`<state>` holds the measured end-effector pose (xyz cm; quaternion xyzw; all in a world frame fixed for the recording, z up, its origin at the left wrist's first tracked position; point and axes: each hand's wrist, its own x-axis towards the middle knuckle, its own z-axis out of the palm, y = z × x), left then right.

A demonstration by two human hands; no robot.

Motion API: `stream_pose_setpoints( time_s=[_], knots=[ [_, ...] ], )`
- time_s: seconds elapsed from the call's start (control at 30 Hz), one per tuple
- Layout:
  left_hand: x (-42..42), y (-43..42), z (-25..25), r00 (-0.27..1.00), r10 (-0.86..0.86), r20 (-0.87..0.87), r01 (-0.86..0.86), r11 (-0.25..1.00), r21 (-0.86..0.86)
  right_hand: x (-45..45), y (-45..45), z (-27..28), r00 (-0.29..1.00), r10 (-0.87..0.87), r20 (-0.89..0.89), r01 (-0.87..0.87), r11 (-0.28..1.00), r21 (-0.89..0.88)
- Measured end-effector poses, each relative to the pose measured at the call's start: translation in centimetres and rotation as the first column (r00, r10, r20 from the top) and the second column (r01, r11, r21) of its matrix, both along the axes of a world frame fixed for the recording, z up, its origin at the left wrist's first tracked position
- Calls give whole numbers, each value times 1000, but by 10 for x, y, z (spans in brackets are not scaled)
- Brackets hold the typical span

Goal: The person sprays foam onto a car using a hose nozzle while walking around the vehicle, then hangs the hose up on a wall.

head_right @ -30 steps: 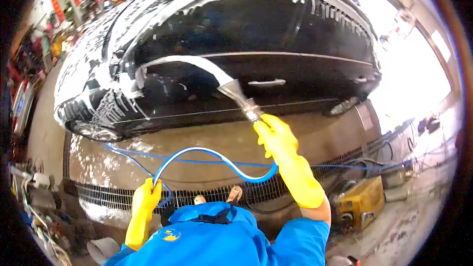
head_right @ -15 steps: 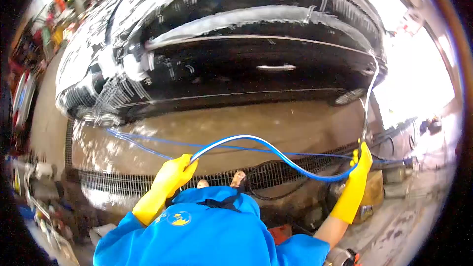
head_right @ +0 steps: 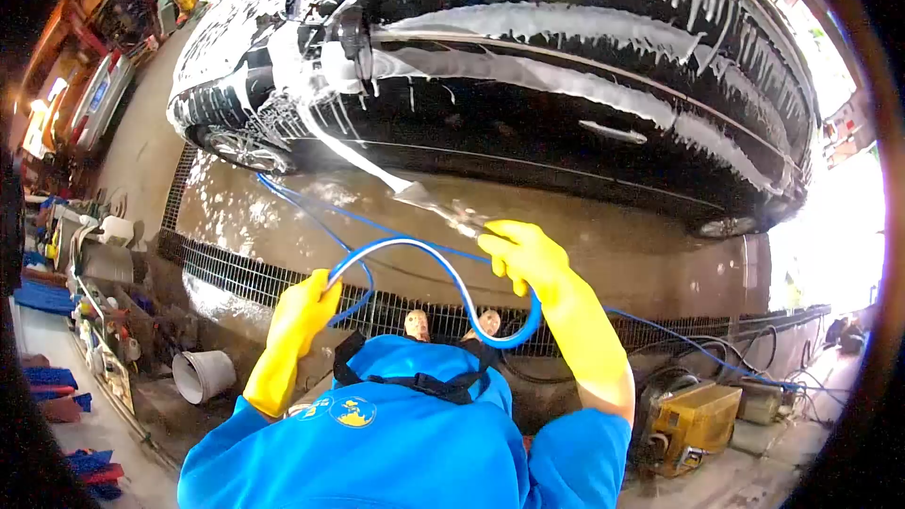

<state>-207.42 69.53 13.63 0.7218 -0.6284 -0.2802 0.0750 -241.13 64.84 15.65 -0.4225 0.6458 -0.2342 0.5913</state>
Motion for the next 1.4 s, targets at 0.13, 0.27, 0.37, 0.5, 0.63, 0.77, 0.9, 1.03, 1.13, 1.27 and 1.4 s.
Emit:
stream_pose_setpoints(
  time_s=[0.13, 0.27, 0.37, 0.5, 0.63, 0.77, 0.9, 1.03, 1.13, 1.27, 1.4],
  knots=[
    [-6, 6, 14, 994, 103, -23, -101, 990, 94, -20, 1, -46, 993, -119, -13, 119, 993, -16],
    [-16, 7, -11, 999, -29, 21, 27, 996, 81, -100, 49, -89, 825, -563, 51, 565, 825, -25],
    [-35, 7, -16, 986, -160, -49, 162, 986, 42, -183, 110, -124, 560, -825, 76, 828, 555, -78],
    [-48, 2, -40, 945, -317, -85, 323, 944, 72, -294, 185, -167, 176, -971, 163, 984, 171, -43],
    [-51, -2, -35, 938, -327, -115, 340, 931, 133, -326, 210, -196, 7, -992, 123, 1000, 6, -3],
    [-33, 6, -38, 963, -263, -59, 266, 963, 42, -263, 154, -232, 216, -962, 169, 955, 244, 167],
    [-10, 11, -14, 998, 49, -28, -38, 957, 288, -119, 40, -249, 595, -799, 89, 750, 592, 295],
    [19, 27, 1, 961, 177, 212, -220, 954, 202, 29, -43, -317, 798, -506, 329, 402, 852, 335],
    [46, 44, 0, 903, 224, 366, -271, 959, 80, 117, -70, -299, 831, -376, 409, 241, 908, 343],
    [36, 47, 24, 888, 267, 374, -282, 959, -14, 138, -80, -322, 841, -349, 414, 212, 916, 341],
    [18, 38, 8, 913, 172, 370, -188, 982, 8, 51, -51, -345, 766, -553, 327, 451, 826, 339]
  ],
)
